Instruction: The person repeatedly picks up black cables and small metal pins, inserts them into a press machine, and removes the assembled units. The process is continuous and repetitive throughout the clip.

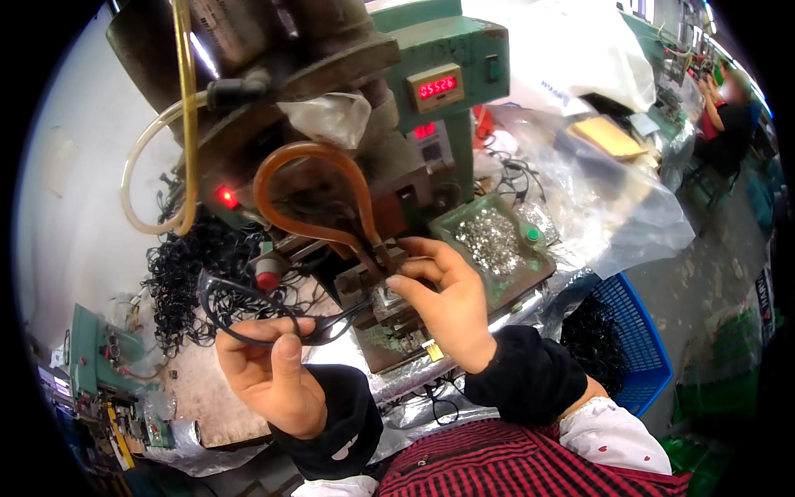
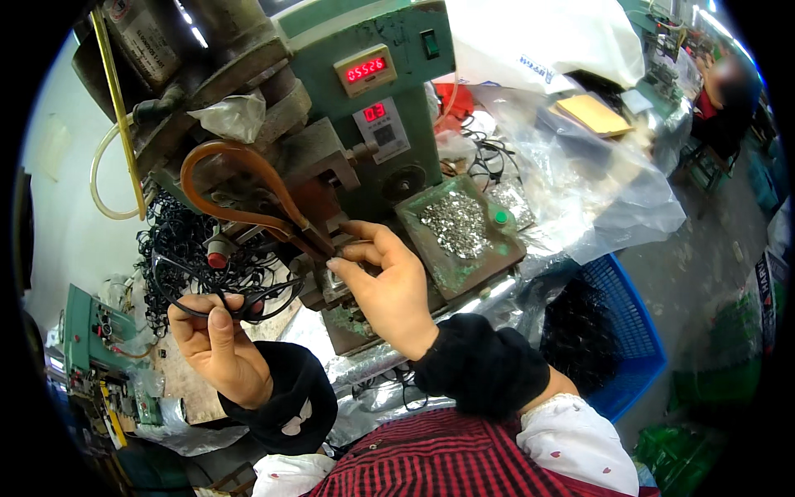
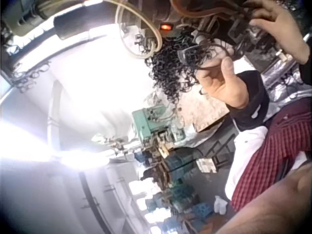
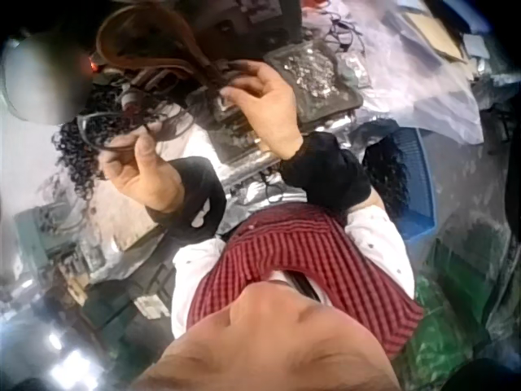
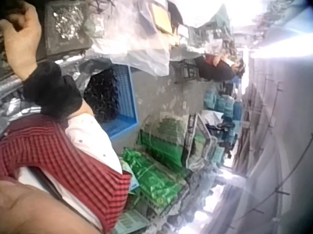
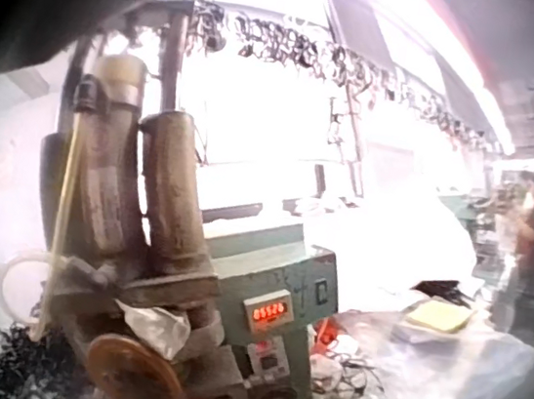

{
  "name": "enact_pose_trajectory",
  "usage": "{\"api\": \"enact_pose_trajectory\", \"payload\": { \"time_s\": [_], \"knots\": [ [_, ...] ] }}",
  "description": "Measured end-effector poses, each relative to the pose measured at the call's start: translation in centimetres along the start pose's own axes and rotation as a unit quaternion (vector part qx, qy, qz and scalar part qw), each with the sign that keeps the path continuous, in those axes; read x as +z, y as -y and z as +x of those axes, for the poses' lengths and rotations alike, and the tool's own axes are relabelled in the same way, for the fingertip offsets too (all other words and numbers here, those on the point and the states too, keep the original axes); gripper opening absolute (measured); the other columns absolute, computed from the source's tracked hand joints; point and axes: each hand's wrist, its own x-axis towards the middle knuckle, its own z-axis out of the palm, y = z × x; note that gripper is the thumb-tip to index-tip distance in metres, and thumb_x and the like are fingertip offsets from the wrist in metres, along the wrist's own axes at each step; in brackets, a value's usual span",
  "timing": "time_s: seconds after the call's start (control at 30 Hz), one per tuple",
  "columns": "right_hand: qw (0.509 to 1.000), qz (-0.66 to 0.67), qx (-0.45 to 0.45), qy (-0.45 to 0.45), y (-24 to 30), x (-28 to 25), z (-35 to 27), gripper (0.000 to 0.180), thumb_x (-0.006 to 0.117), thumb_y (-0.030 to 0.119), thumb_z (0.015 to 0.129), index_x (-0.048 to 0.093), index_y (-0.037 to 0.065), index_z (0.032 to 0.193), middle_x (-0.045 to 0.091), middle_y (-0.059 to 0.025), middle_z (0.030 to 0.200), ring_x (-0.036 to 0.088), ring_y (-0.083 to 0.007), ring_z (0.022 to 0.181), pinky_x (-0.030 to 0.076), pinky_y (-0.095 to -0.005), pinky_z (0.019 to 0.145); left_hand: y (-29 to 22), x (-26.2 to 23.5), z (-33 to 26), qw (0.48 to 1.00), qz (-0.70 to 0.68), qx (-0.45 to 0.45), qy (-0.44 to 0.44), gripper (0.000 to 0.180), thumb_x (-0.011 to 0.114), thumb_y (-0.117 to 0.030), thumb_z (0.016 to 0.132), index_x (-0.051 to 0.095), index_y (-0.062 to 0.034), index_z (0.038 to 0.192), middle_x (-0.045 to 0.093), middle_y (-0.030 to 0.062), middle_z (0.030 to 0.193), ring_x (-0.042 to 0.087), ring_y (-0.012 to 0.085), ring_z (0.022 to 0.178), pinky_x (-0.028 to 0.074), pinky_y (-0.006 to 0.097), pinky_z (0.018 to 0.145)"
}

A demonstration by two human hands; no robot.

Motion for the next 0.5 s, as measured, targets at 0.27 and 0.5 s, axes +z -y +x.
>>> {"api": "enact_pose_trajectory", "payload": {
  "time_s": [0.27,0.5],
  "knots": [
    [0.994,0.098,0.044,-0.008,-1.0,0.0,0.4,0.043,0.067,-0.001,0.085,0.053,-0.005,0.126,0.071,-0.0093,0.096,0.063,-0.0110,0.093,0.047,-0.0250,0.087,1.8,0.7,2.9,0.998,0.057,-0.015,-0.037,0.013,0.058,0.004,0.092,0.052,-0.0021,0.103,0.063,0.0079,0.090,0.065,0.0197,0.085,0.058,0.038,0.071],
    [0.978,0.190,0.082,-0.011,-0.7,0.5,0.2,0.045,0.063,-0.002,0.086,0.052,-0.005,0.130,0.067,-0.0115,0.108,0.060,-0.0140,0.104,0.045,-0.0258,0.094,1.9,0.8,3.7,0.998,-0.030,-0.039,-0.025,0.013,0.061,0.001,0.093,0.053,-0.0019,0.102,0.062,0.0069,0.089,0.065,0.0203,0.086,0.059,0.037,0.071]
  ]
}}
